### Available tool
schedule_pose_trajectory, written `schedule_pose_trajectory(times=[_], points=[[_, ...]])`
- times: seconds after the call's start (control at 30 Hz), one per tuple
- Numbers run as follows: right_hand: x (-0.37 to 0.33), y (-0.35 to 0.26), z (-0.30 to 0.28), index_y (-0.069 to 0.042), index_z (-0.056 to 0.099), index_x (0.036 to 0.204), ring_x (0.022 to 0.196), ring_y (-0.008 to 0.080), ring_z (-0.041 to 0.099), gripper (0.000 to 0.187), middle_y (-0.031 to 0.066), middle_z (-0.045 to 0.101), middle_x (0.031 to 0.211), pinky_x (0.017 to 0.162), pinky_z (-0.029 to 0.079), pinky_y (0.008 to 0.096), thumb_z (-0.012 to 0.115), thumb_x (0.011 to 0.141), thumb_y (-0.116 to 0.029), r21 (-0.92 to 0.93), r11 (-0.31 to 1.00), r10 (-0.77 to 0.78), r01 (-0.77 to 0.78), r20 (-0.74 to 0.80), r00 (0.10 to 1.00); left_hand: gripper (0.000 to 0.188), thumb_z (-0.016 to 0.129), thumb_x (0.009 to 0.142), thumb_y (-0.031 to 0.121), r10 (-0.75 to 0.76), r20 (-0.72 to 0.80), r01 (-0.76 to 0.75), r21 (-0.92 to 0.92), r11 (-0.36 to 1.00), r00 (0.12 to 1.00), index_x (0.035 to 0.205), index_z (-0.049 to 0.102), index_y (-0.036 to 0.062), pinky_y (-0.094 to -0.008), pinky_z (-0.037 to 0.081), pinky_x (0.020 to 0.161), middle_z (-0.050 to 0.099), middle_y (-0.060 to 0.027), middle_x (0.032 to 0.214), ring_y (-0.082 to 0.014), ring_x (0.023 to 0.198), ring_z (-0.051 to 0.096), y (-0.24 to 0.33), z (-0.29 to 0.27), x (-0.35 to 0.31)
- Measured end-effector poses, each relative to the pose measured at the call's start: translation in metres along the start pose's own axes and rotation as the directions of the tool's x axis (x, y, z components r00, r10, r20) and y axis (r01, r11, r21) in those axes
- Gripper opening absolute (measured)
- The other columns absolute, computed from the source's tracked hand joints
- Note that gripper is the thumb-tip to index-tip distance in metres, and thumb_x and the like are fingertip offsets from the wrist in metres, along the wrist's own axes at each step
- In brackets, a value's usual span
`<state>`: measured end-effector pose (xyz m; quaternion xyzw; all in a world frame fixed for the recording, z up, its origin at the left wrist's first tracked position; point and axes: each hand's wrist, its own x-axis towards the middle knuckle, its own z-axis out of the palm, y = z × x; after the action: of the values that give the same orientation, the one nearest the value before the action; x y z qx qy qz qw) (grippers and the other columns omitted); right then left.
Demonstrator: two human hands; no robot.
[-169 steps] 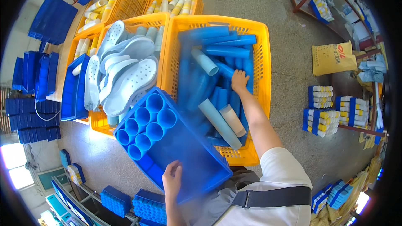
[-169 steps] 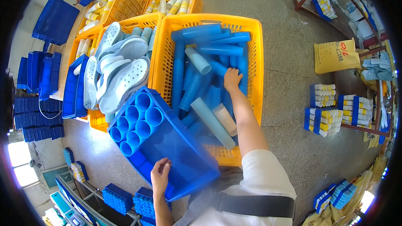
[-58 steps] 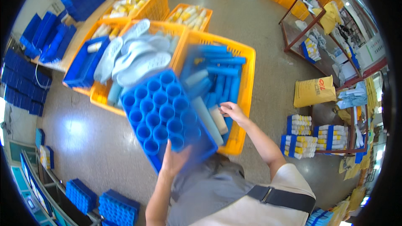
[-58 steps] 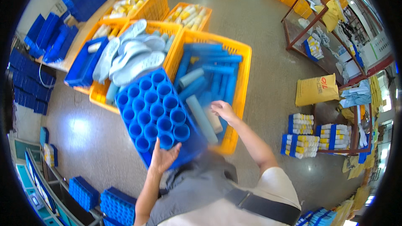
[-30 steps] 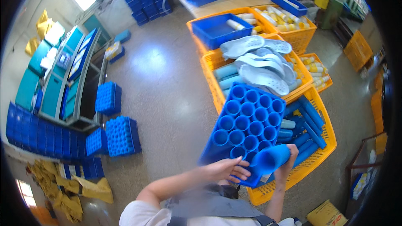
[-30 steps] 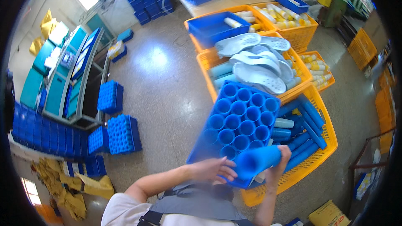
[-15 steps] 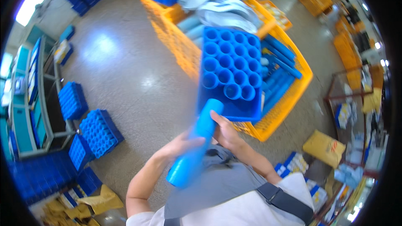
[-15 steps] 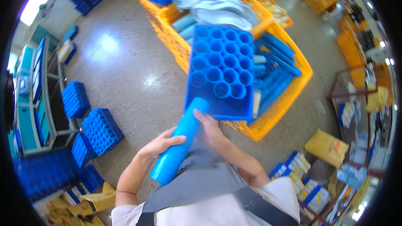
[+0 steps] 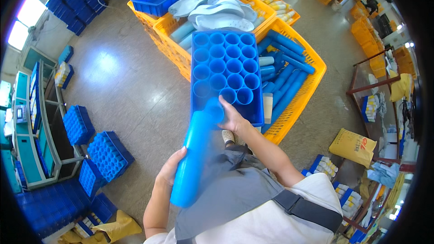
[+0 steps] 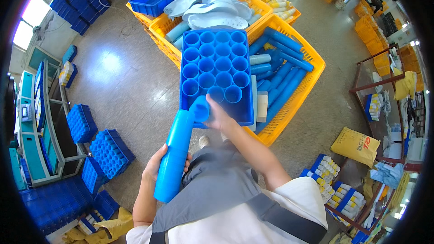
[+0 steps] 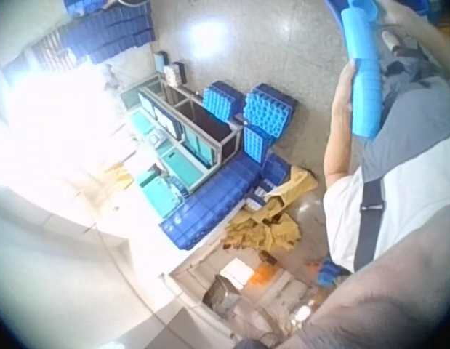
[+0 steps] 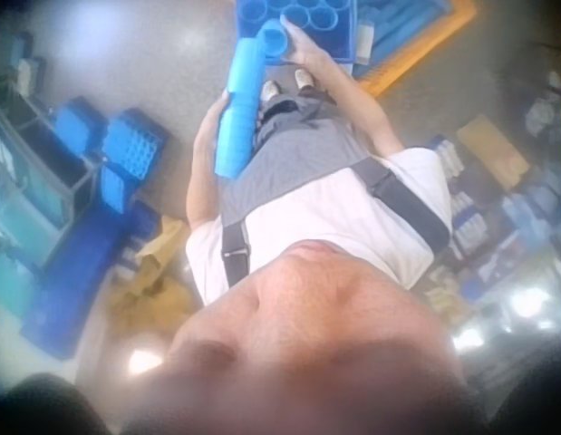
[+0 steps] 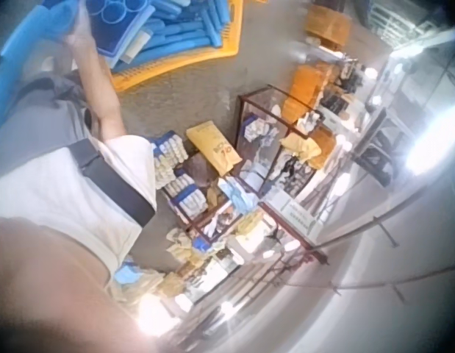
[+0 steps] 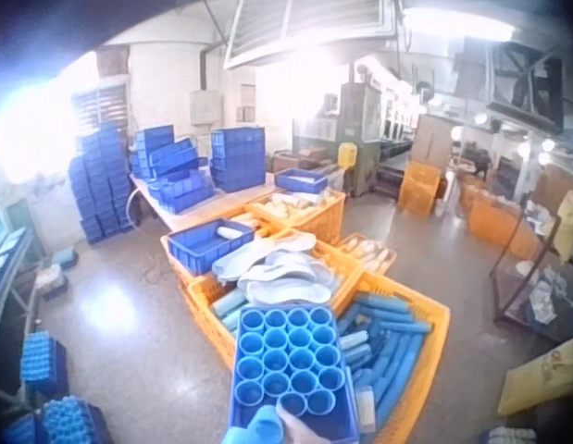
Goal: The person moves between workstations, picks up blue trays and cylindrical plastic components, and places them into yellow crates and blue trays. They also handle a blue tray with circular holes and a pen, writing on a document before returning to sorting components.
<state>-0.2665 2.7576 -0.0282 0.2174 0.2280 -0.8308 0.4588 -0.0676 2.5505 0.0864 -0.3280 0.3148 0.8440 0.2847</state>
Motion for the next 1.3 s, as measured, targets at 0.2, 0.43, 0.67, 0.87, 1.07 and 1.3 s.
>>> schedule_pose_trajectory(times=[0.2, 0.43, 0.67, 0.87, 1.07, 1.3], points=[[-0.069, 0.032, 0.052, -0.005, 0.047, 0.141, 0.125, 0.0262, 0.055, 0.062, 0.0126, 0.061, 0.130, 0.103, 0.048, 0.0442, 0.054, 0.101, -0.052, -0.242, 0.968, 0.090, -0.058, 0.122, 0.988, 0.076, 0.069, 0.090, 0.045, 0.023, -0.047, -0.024, -0.026, 0.999, 0.999, 0.140, 0.043, -0.0071, -0.0451, 0.060, 0.084, 0.064, -0.0258, 0.117, -0.0345, 0.099, 0.069, -0.001, 0.015, 0.004], [-0.072, -0.014, 0.073, -0.002, 0.041, 0.143, 0.108, 0.0289, 0.065, 0.062, 0.0176, 0.062, 0.124, 0.092, 0.054, 0.0432, 0.054, 0.103, -0.047, -0.359, 0.925, -0.102, 0.128, 0.091, 0.991, 0.083, 0.079, 0.080, 0.044, 0.250, 0.047, -0.254, 0.173, 0.952, 0.967, 0.135, 0.046, -0.0090, -0.0443, 0.060, 0.079, 0.066, -0.0250, 0.114, -0.0329, 0.097, 0.070, 0.003, 0.030, -0.039], [0.004, 0.004, 0.021, 0.000, 0.038, 0.141, 0.106, 0.0377, 0.066, 0.063, 0.0259, 0.057, 0.127, 0.088, 0.058, 0.0534, 0.039, 0.106, -0.052, -0.207, 0.953, 0.220, -0.221, -0.026, 0.975, 0.077, 0.074, 0.086, 0.048, 0.239, -0.020, -0.237, 0.079, 0.968, 0.971, 0.131, 0.049, -0.0105, -0.0399, 0.062, 0.071, 0.067, -0.0265, 0.110, -0.0306, 0.087, 0.072, -0.009, 0.040, -0.038], [-0.035, -0.001, 0.037, 0.002, 0.025, 0.155, 0.139, 0.0381, 0.044, 0.083, 0.0271, 0.039, 0.152, 0.114, 0.041, 0.0481, 0.062, 0.099, -0.047, -0.329, 0.941, 0.071, -0.074, -0.023, 0.997, 0.077, 0.074, 0.087, 0.042, 0.223, -0.101, -0.216, 0.071, 0.974, 0.970, 0.138, 0.045, -0.0087, -0.0408, 0.063, 0.072, 0.065, -0.0231, 0.114, -0.0288, 0.092, 0.071, -0.004, 0.045, -0.025], [-0.134, 0.019, 0.033, -0.010, 0.045, 0.148, 0.133, 0.0302, 0.050, 0.070, 0.0105, 0.055, 0.145, 0.104, 0.040, 0.0452, 0.071, 0.085, -0.027, -0.073, -0.929, 0.107, 0.362, 0.885, 0.454, 0.081, 0.074, 0.089, 0.037, 0.158, 0.049, -0.160, 0.530, 0.833, 0.986, 0.149, 0.037, -0.0018, -0.0418, 0.059, 0.087, 0.062, -0.0209, 0.125, -0.0291, 0.104, 0.067, -0.002, 0.050, -0.001], [-0.138, -0.006, -0.006, -0.002, 0.049, 0.140, 0.130, 0.0335, 0.050, 0.067, 0.0188, 0.053, 0.139, 0.106, 0.039, 0.0502, 0.074, 0.080, -0.017, -0.732, -0.654, -0.722, -0.188, 0.531, 0.444, 0.072, 0.067, 0.096, 0.040, -0.185, 0.007, 0.175, 0.291, 0.941, 0.983, 0.145, 0.040, -0.0050, -0.0442, 0.060, 0.086, 0.063, -0.0253, 0.125, -0.0343, 0.103, 0.070, -0.005, 0.055, 0.029]])
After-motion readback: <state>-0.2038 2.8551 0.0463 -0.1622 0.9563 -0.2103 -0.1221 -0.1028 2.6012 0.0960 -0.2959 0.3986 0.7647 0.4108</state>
